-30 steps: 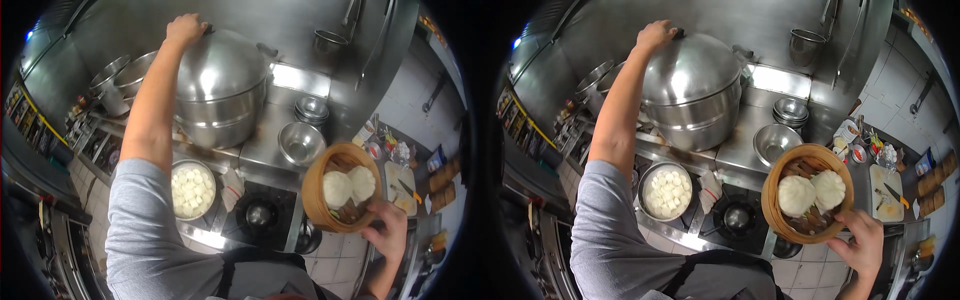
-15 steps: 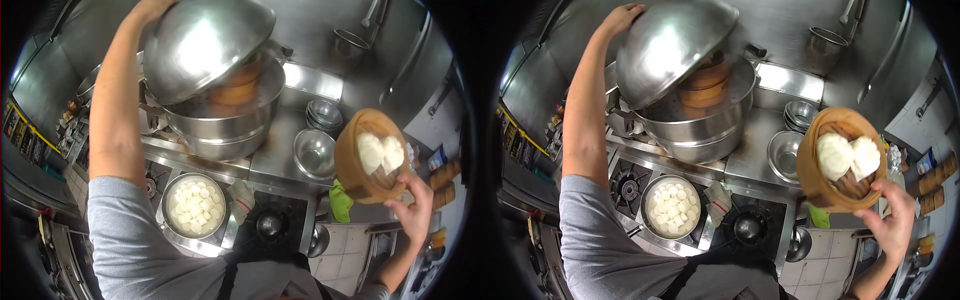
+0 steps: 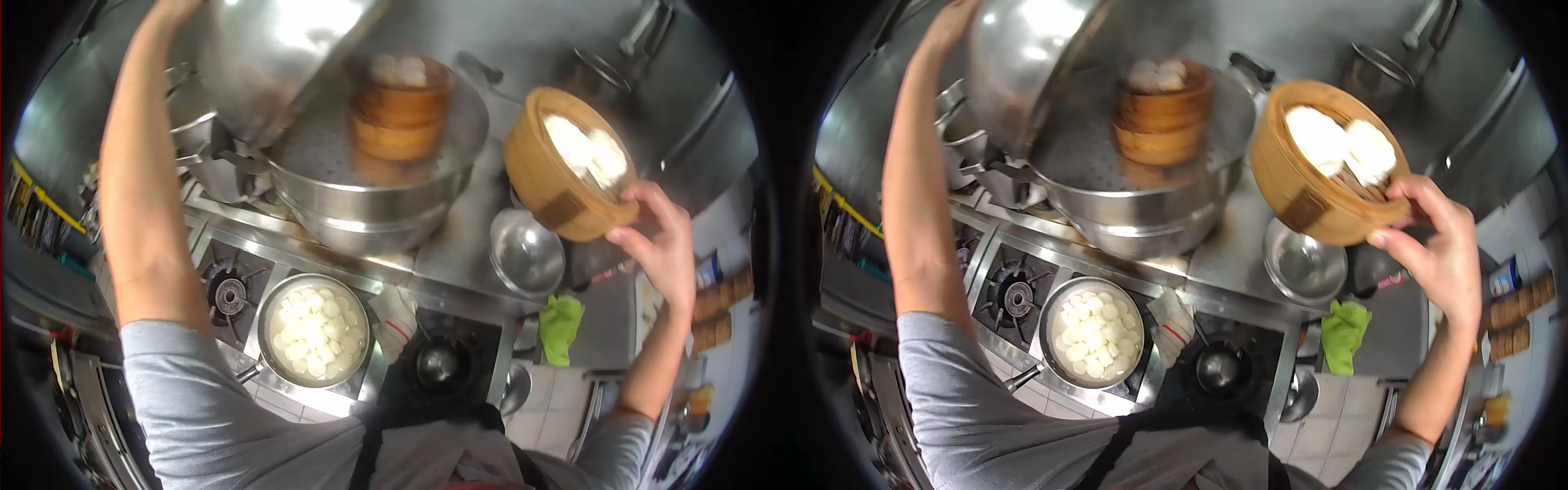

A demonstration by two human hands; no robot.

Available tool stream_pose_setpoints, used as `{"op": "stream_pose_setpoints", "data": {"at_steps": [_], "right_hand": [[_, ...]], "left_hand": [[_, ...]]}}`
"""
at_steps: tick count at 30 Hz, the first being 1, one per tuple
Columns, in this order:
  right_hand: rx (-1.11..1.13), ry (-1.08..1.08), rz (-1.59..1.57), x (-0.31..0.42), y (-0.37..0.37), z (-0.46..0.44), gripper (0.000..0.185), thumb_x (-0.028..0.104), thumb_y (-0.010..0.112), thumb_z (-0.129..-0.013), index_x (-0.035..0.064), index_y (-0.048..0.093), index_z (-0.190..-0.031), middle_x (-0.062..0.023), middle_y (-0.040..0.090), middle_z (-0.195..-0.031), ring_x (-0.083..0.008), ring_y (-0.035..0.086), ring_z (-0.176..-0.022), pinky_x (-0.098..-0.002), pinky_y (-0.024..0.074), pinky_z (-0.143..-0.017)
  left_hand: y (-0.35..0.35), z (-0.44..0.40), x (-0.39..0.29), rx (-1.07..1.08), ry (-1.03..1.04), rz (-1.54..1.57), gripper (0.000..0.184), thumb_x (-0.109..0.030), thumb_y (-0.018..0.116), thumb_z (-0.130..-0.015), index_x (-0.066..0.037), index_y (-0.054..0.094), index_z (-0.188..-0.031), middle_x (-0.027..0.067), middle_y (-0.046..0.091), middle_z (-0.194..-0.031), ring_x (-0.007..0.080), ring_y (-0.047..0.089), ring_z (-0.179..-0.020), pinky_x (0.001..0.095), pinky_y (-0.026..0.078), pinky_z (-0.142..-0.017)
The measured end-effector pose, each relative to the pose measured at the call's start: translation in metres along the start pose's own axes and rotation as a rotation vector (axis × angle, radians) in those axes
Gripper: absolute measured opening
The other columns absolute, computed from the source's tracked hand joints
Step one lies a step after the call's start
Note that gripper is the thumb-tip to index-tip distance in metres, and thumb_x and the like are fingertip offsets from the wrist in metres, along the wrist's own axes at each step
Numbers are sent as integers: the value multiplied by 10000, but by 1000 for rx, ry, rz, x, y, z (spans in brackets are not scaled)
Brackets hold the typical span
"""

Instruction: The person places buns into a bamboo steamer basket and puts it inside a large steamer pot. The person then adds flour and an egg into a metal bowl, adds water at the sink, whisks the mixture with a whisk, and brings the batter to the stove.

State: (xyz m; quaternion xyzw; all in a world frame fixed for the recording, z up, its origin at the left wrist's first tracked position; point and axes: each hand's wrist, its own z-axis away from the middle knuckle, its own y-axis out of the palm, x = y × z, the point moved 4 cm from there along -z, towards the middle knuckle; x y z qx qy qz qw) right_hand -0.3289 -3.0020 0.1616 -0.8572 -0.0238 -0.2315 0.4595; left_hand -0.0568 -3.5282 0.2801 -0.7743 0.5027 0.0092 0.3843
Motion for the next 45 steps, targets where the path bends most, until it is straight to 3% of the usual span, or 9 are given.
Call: {"op": "stream_pose_setpoints", "data": {"at_steps": [3, 4, 6, 16, 29, 31, 32, 34, 45], "right_hand": [[-16, 355, -206, -16, 18, 27, 362, 12, 798, -727, -8, 621, -1043, -24, 658, -846, -82, 606, -700, -256, 523, -643], [-6, 396, -203, -24, 24, 42, 362, 12, 798, -727, -8, 621, -1043, -24, 658, -846, -82, 606, -700, -256, 523, -643], [-8, 115, 70, -22, 34, 58, 398, 20, 830, -695, -2, 630, -1039, -49, 678, -873, -95, 615, -691, -269, 533, -651], [143, 60, 46, -30, 185, 146, 435, 319, 833, -725, 86, 656, -1047, -115, 686, -826, -290, 691, -714, -359, 550, -635], [425, 201, 75, -89, 311, 306, 375, 290, 757, -781, 141, 607, -1090, -123, 614, -872, -331, 658, -782, -441, 540, -648], [377, 242, 38, -94, 323, 310, 389, 258, 765, -772, 137, 616, -1110, -130, 625, -920, -345, 663, -816, -449, 548, -677], [350, 261, 20, -99, 330, 311, 400, 245, 770, -768, 133, 620, -1121, -132, 631, -952, -351, 665, -836, -448, 553, -695], [319, 242, 15, -105, 337, 307, 413, 239, 773, -767, 128, 623, -1135, -134, 632, -988, -353, 664, -871, -446, 553, -725], [429, 300, 30, -110, 339, 307, 617, 259, 756, -795, 138, 507, -1346, -153, 618, -1145, -363, 645, -993, -447, 540, -824]], "left_hand": [[9, 3, -2, 42, -135, 187, 403, -292, 493, -973, -51, 642, -1260, 150, 650, -1264, 261, 608, -1146, 353, 451, -1009], [6, -9, 4, 28, 135, -142, 405, -286, 503, -963, -33, 640, -1249, 165, 642, -1268, 285, 603, -1171, 362, 450, -1011], [5, -14, 6, 21, 128, -199, 408, -287, 502, -964, -27, 639, -1247, 172, 642, -1265, 292, 600, -1175, 366, 450, -1010], [15, -19, 1, 46, 133, -325, 409, -305, 530, -938, -37, 618, -1235, 186, 649, -1229, 315, 597, -1177, 387, 454, -1000], [16, -27, 1, 134, 175, -486, 441, -348, 639, -847, -125, 562, -1220, 170, 675, -1153, 326, 610, -1146, 419, 468, -981], [22, -36, 30, 23, 375, -371, 368, -359, 602, -865, -93, 616, -1120, 161, 682, -1128, 331, 639, -1066, 432, 501, -918], [19, -23, 13, 40, 314, -279, 311, -323, 570, -878, -55, 640, -1018, 171, 695, -1063, 359, 651, -1004, 444, 509, -879], [2, 45, -58, 11, -49, 125, 424, -297, 503, -981, 45, 631, -1196, 189, 681, -1158, 285, 627, -1066, 367, 466, -941], [0, 26, -33, -57, -51, 60, 475, -355, 538, -970, 43, 635, -1211, 191, 688, -1147, 277, 633, -1050, 353, 464, -940]]}}
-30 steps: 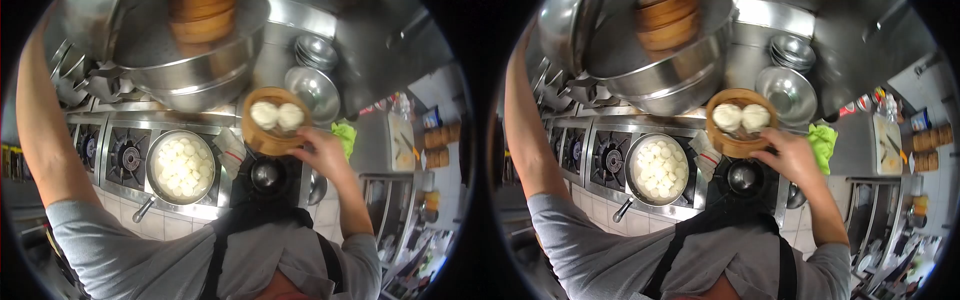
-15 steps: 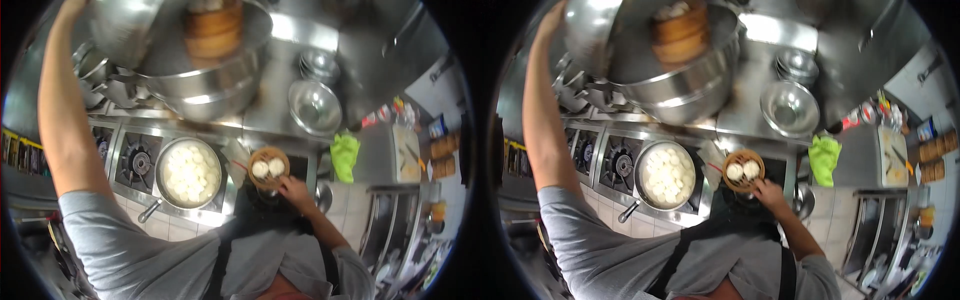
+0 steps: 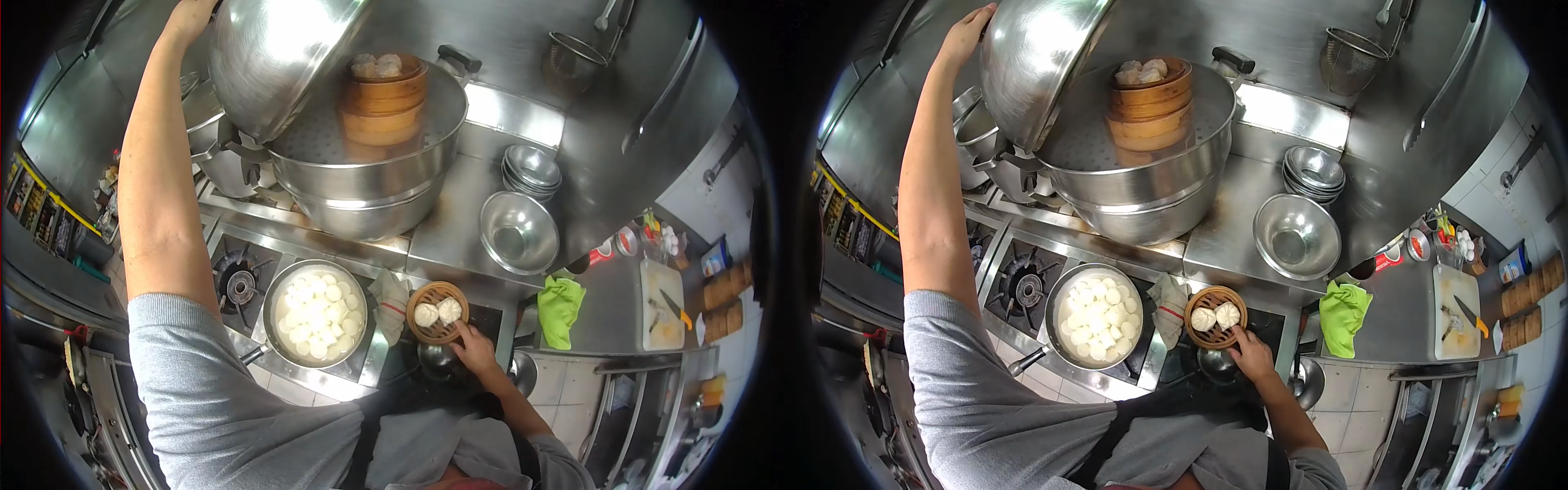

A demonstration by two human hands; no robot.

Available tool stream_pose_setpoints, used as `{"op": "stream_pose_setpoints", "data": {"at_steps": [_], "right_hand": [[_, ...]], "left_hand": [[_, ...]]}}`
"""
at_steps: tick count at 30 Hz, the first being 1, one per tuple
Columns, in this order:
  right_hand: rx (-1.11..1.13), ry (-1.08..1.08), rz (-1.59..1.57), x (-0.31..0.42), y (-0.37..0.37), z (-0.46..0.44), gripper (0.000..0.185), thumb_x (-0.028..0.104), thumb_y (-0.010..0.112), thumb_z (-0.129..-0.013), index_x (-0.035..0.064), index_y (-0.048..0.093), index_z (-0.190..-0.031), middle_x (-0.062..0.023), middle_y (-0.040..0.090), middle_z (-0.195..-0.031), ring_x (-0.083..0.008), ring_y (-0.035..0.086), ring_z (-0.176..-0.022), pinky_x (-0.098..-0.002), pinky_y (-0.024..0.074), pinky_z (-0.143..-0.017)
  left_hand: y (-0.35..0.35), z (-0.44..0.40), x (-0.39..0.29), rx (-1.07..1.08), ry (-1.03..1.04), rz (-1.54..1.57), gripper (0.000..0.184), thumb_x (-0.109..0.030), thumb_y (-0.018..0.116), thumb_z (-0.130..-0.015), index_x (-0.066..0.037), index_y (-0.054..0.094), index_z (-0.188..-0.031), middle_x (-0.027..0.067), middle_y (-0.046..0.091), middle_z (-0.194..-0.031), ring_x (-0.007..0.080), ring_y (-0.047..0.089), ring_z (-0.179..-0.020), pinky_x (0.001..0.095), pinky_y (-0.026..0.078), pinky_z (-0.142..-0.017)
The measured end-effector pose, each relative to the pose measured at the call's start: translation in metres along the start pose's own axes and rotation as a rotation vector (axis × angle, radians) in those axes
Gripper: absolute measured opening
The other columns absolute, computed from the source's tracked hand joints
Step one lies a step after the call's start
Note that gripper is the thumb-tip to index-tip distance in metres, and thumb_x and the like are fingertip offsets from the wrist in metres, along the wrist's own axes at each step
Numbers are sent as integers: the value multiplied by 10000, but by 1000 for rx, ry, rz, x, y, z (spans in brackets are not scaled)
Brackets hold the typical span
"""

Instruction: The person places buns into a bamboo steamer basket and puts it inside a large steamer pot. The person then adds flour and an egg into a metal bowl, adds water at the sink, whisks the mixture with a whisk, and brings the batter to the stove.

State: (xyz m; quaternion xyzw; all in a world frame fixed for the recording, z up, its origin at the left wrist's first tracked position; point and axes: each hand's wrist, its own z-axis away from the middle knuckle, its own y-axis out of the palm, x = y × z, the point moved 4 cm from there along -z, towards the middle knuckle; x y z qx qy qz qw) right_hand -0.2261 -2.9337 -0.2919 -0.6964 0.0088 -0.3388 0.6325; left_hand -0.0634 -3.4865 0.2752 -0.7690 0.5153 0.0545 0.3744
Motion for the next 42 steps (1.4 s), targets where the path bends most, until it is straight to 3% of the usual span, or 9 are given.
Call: {"op": "stream_pose_setpoints", "data": {"at_steps": [7, 11, 14, 15, 18, 22, 27, 33, 42], "right_hand": [[142, 43, 96, 36, -64, 10, 599, 273, 757, -802, 115, 523, -1331, -150, 653, -1067, -358, 658, -941, -427, 544, -814], [-541, -275, -97, 113, -211, -57, 463, 238, 800, -782, 66, 648, -1184, -147, 701, -1035, -316, 690, -934, -387, 552, -798], [-727, -384, -93, 161, -317, -132, 643, 268, 824, -751, 57, 573, -1304, -147, 707, -1085, -305, 680, -999, -376, 536, -857], [-698, -378, -50, 172, -335, -164, 725, 327, 819, -745, 63, 525, -1352, -156, 704, -1092, -309, 672, -1023, -398, 516, -897], [-478, -271, -28, 194, -355, -252, 926, 485, 805, -709, 72, 422, -1444, -195, 683, -1135, -353, 650, -1066, -433, 434, -1030], [-300, -215, 209, 212, -361, -309, 1044, 528, 827, -660, 19, 388, -1459, -230, 631, -1242, -382, 604, -1157, -416, 393, -1088], [-45, -243, -115, 199, -337, -347, 1177, 592, 841, -600, -86, 369, -1438, -242, 537, -1379, -334, 504, -1307, -393, 379, -1110], [-3, -222, 3, 211, -331, -349, 997, 621, 815, -609, -62, 570, -1292, -230, 607, -1292, -323, 576, -1224, -380, 435, -1052], [-46, -214, 199, 261, -304, -367, 925, 733, 747, -603, -10, 683, -1149, -174, 682, -1169, -304, 643, -1111, -385, 500, -948]], "left_hand": [[-3, 14, -13, -1, -50, 0, 472, -353, 535, -971, 37, 637, -1216, 188, 685, -1160, 281, 630, -1066, 359, 462, -951], [-4, 17, -14, -4, -30, 32, 475, -350, 526, -977, 39, 627, -1230, 189, 682, -1170, 275, 629, -1072, 356, 459, -960], [8, -33, 49, 63, -29, 102, 501, -410, 531, -968, -20, 628, -1266, 147, 682, -1184, 240, 622, -1091, 336, 450, -970], [11, -46, 62, 136, -6, 163, 521, -469, 541, -956, -81, 638, -1290, 105, 685, -1191, 211, 617, -1107, 320, 442, -978], [8, -34, 48, 142, -68, 118, 526, -478, 544, -957, -87, 638, -1296, 73, 673, -1208, 181, 591, -1113, 302, 434, -977], [7, -32, 49, 131, -59, 136, 532, -480, 549, -952, -90, 631, -1305, 77, 672, -1209, 187, 596, -1105, 305, 437, -971], [6, -36, 55, 139, -71, 114, 546, -494, 523, -960, -94, 620, -1320, 77, 666, -1220, 181, 597, -1083, 302, 433, -977], [-2, -27, 50, 103, -75, 53, 560, -511, 520, -955, -103, 616, -1327, 76, 665, -1217, 188, 592, -1093, 314, 406, -1015], [-14, -27, 63, 98, -108, 30, 570, -520, 517, -952, -107, 614, -1332, 67, 678, -1183, 169, 584, -1107, 312, 389, -1024]]}}
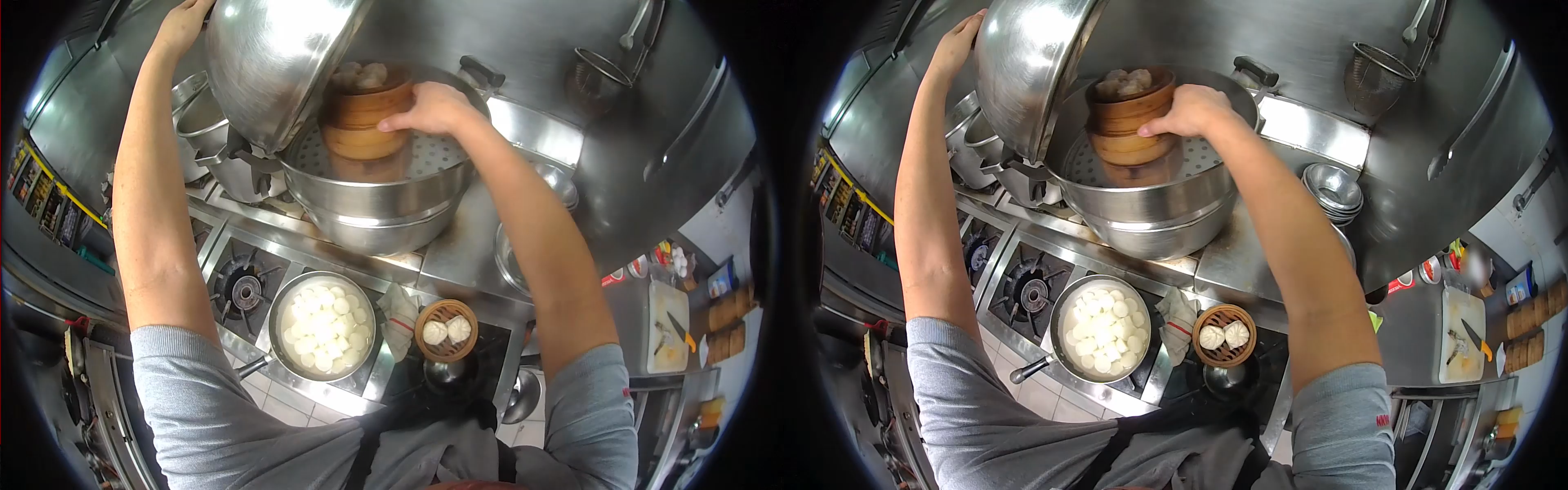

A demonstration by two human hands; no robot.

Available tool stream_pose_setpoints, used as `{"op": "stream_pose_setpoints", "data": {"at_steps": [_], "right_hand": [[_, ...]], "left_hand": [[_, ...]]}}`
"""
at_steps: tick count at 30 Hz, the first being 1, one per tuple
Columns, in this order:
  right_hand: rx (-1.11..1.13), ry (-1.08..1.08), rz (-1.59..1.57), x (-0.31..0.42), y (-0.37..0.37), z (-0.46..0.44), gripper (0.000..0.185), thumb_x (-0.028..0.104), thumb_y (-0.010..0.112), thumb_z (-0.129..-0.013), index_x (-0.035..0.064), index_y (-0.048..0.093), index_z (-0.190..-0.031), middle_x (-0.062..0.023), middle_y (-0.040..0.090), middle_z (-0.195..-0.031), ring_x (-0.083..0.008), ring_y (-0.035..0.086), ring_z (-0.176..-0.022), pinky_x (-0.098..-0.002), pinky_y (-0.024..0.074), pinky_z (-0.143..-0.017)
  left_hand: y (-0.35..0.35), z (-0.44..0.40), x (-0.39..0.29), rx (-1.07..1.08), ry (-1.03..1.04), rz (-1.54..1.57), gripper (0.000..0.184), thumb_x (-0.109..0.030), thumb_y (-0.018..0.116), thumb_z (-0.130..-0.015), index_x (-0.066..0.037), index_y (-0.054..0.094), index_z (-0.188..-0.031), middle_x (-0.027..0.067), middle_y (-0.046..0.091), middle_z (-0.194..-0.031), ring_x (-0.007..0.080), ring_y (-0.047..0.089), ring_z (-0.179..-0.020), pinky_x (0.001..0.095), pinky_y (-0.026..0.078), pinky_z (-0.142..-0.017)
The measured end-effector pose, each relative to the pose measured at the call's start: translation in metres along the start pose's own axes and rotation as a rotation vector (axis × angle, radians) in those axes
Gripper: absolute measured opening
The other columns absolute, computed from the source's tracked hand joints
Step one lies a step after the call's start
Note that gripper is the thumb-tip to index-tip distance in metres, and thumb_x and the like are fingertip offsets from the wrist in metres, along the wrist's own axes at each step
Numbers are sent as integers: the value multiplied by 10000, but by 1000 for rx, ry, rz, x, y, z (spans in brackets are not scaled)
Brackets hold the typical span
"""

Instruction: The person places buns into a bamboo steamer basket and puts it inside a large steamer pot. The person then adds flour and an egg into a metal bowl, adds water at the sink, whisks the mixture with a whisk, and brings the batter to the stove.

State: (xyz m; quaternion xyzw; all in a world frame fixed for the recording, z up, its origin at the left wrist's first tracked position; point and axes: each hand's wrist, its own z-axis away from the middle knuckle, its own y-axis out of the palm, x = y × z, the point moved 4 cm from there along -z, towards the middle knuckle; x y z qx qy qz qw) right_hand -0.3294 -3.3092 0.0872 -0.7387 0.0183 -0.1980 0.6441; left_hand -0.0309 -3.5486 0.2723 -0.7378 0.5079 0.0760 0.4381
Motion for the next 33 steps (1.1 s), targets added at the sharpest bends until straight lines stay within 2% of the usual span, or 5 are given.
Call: {"op": "stream_pose_setpoints", "data": {"at_steps": [10, 15, 19, 21, 33], "right_hand": [[-344, -178, -67, 37, -48, -14, 629, 491, 773, -726, 35, 695, -1153, -174, 705, -1083, -308, 667, -1018, -373, 514, -903], [-71, -430, 96, 52, -32, -29, 544, 376, 773, -760, 41, 680, -1177, -169, 704, -1085, -307, 661, -1039, -367, 501, -915], [-140, -434, 128, 46, -58, -18, 518, 339, 779, -760, 54, 679, -1181, -164, 709, -1062, -300, 669, -1004, -371, 508, -890], [-203, -387, 140, 27, -81, -16, 481, 391, 796, -722, 90, 719, -1089, -174, 712, -981, -320, 680, -943, -411, 517, -842], [28, -92, 421, -45, -20, -14, 412, 403, 805, -705, 131, 749, -1010, -132, 718, -1016, -320, 671, -985, -411, 525, -860]], "left_hand": [[-10, 44, -33, -91, 94, 15, 445, -305, 529, -969, 17, 604, -1267, 186, 658, -1226, 275, 624, -1104, 341, 457, -982], [-5, 58, -46, -137, 662, -646, 380, -200, 542, -926, -31, 602, -1261, 186, 607, -1296, 308, 606, -1154, 339, 451, -1022], [-4, 26, -23, -92, 666, -614, 389, -226, 532, -942, -34, 613, -1270, 177, 632, -1271, 280, 616, -1136, 335, 456, -1003], [-3, 34, -28, -66, 105, 85, 402, -275, 517, -964, -38, 631, -1268, 159, 661, -1240, 244, 620, -1113, 331, 458, -981], [1, 30, -34, -71, 133, -21, 311, -270, 532, -916, -38, 638, -1092, 173, 683, -1111, 323, 639, -1029, 405, 485, -913]]}}
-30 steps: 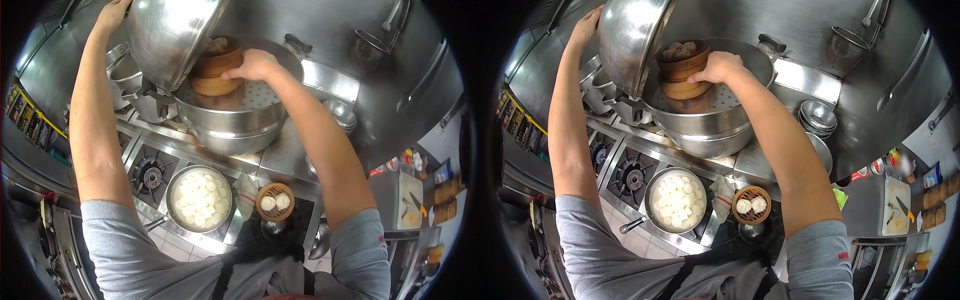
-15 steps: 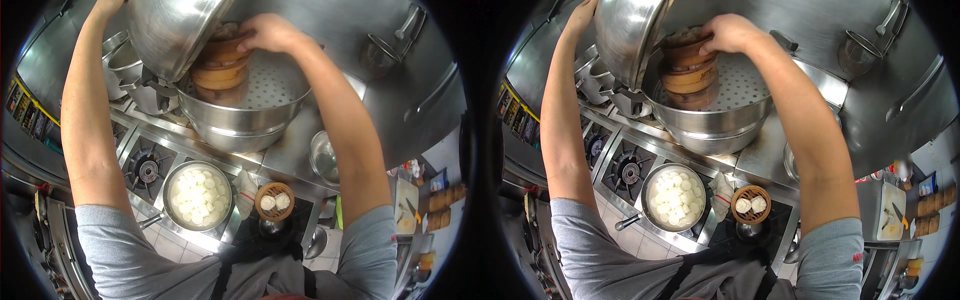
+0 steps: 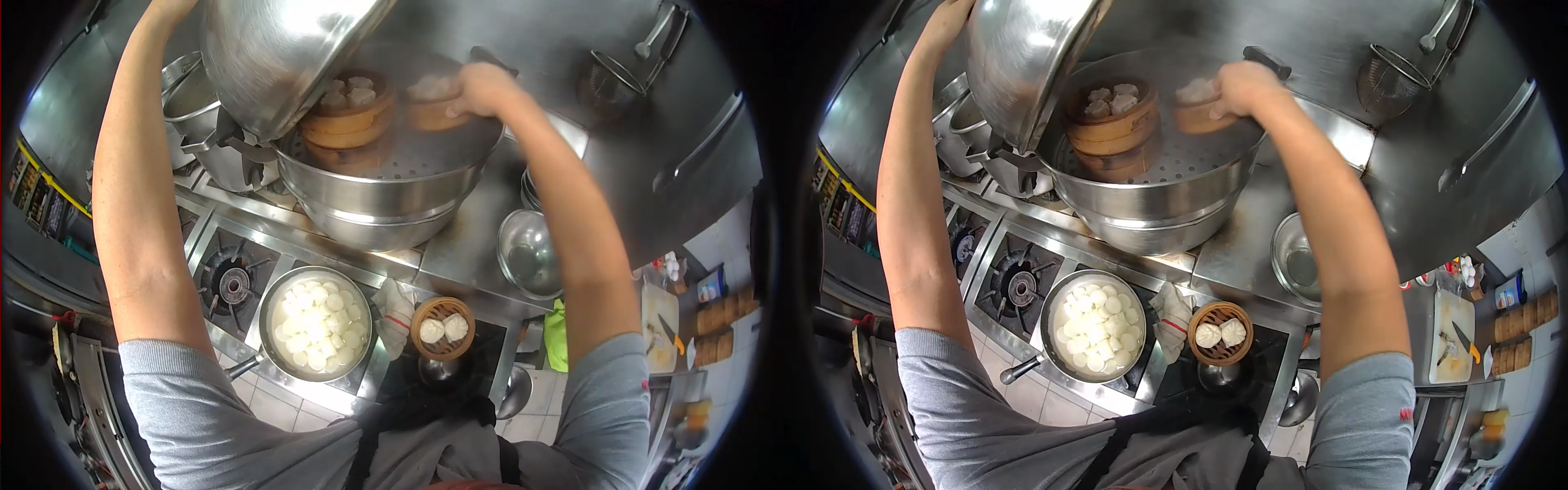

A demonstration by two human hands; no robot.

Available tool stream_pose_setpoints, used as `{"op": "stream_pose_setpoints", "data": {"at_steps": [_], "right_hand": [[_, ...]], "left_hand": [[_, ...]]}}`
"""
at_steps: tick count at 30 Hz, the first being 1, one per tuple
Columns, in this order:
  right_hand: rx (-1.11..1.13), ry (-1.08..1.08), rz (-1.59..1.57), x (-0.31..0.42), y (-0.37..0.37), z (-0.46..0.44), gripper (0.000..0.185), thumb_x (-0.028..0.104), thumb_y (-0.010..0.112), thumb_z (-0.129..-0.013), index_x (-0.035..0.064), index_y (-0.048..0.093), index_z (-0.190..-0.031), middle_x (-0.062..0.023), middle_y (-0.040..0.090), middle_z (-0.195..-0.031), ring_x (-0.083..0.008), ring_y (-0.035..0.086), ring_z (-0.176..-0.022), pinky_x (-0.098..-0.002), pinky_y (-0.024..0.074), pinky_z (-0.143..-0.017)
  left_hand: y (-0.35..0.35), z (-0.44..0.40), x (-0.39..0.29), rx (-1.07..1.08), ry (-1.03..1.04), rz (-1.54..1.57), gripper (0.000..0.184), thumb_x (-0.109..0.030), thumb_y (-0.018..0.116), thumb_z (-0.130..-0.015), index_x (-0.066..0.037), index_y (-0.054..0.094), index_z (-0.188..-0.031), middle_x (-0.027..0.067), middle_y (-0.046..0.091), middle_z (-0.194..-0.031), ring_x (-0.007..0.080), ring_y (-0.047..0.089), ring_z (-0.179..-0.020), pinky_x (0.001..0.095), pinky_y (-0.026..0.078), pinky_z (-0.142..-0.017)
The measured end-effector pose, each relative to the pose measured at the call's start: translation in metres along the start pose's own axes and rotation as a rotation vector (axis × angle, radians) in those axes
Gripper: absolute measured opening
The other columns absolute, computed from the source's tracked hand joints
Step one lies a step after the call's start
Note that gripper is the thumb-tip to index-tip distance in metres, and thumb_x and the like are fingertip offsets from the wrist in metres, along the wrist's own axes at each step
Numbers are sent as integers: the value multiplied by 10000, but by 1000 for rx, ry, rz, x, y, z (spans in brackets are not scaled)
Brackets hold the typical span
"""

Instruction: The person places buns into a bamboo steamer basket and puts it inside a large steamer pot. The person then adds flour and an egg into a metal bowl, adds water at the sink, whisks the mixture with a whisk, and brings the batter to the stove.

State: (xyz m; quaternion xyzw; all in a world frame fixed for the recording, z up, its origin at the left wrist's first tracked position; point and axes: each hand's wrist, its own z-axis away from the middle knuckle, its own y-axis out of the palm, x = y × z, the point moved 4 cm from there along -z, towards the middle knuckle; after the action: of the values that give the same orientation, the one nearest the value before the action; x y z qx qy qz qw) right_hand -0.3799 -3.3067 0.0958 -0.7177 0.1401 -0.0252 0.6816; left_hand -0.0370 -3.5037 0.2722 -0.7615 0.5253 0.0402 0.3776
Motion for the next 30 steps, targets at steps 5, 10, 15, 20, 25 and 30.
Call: {"op": "stream_pose_setpoints", "data": {"at_steps": [5, 10, 15, 20, 25, 30], "right_hand": [[-11, -3, -153, 1, 46, -26, 305, 326, 734, -785, 135, 744, -1022, -144, 713, -1038, -340, 666, -1001, -439, 529, -879], [-540, -50, -410, 12, -46, 82, 378, 346, 658, -895, -10, 696, -1015, -155, 723, -903, -259, 697, -824, -378, 537, -765], [-45, 174, -831, 27, 57, 246, 324, 297, 611, -916, 7, 690, -796, -128, 688, -727, -255, 640, -667, -371, 507, -677], [508, 499, -467, 53, 293, 341, 386, 343, 505, -914, 20, 681, -1031, -229, 677, -1084, -405, 643, -1031, -482, 501, -912], [445, 719, -706, 93, 354, 370, 512, 337, 499, -880, 29, 473, -1289, -286, 649, -1130, -430, 618, -1085, -507, 473, -953], [266, 752, -715, 95, 410, 381, 395, 273, 476, -913, 11, 483, -1209, -233, 696, -822, -353, 694, -623, -452, 550, -734]], "left_hand": [[7, -12, 2, 22, 15, -62, 279, -268, 538, -894, -38, 642, -1013, 179, 693, -1052, 358, 648, -992, 438, 498, -882], [9, -32, 12, 50, 417, -535, 222, -207, 517, -883, -56, 645, -982, 167, 698, -1026, 371, 659, -950, 455, 511, -855], [10, -45, 17, 63, 305, -606, 240, -235, 532, -885, -74, 630, -1035, 147, 690, -1074, 358, 661, -964, 455, 516, -853], [9, -37, 8, 93, 275, -597, 236, -235, 530, -889, -75, 632, -1031, 148, 691, -1067, 356, 661, -961, 459, 515, -852], [-5, -32, 14, 114, 325, -675, 233, -235, 529, -893, -75, 633, -1027, 149, 693, -1060, 353, 662, -959, 462, 514, -850], [-10, 14, -16, 16, -12, 38, 294, -261, 519, -921, -11, 657, -992, 178, 700, -1006, 350, 659, -935, 452, 517, -819]]}}
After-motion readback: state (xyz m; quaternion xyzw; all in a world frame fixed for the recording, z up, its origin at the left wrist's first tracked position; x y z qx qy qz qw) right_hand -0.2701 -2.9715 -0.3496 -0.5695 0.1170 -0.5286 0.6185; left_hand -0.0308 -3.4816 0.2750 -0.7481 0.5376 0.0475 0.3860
